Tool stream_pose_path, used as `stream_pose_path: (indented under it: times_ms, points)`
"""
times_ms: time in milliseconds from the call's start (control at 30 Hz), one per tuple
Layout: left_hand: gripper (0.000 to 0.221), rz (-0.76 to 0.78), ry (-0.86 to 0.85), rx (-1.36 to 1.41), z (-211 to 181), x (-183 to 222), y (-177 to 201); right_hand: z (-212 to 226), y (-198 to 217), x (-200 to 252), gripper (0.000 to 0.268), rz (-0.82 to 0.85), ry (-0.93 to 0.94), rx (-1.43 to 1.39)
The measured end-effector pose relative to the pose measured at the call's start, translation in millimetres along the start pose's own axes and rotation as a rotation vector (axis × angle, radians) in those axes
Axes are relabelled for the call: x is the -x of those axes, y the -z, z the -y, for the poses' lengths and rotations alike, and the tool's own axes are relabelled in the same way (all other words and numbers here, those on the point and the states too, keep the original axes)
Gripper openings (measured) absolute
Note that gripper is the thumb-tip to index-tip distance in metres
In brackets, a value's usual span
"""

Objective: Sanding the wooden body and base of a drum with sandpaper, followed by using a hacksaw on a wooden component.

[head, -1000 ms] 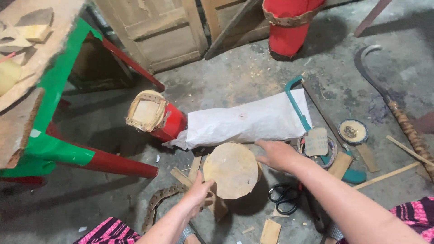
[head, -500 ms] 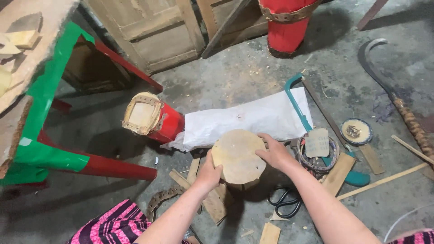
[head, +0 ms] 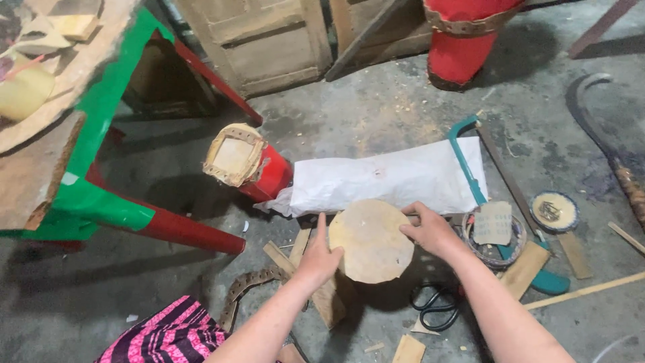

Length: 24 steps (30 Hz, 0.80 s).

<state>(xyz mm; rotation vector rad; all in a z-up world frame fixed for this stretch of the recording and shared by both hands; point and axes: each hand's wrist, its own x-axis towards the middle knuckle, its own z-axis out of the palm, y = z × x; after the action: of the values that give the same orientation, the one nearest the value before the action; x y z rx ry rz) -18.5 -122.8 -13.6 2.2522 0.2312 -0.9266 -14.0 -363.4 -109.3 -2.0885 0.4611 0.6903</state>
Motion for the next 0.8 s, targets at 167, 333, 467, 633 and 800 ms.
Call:
stream_pose_path:
  times_ms: [167, 333, 467, 633, 800]
  points:
    - [0.089, 0.072, -0.040, -0.270, 0.8, -2.5, -4.5, 7.1, -1.9, 0.4, 0.048, -0.006, -0.012, -0.082]
    - [0.088, 0.045, -0.075, -0.441, -1.3, -8.9, -11.0, -7.6, -4.9, -11.0, 0.046, -0.044, -0.004, -0.076]
    - [0.088, 0.044, -0.070, -0.475, -4.7, -7.1, -13.5, -57.6, -39.6, -58.1, 0.051, -0.265, 0.125, 0.105]
    - [0.090, 0.052, -0.067, -0.524, 6.1, -24.8, -19.7, -10.7, -62.5, -3.4, 0.072, -0.606, 0.497, 0.511]
    - [0.093, 0.058, 0.007, -0.547, 4.2, -25.8, -23.5, -32.1, -96.4, -16.8, 0.079, -0.454, 0.536, 0.618]
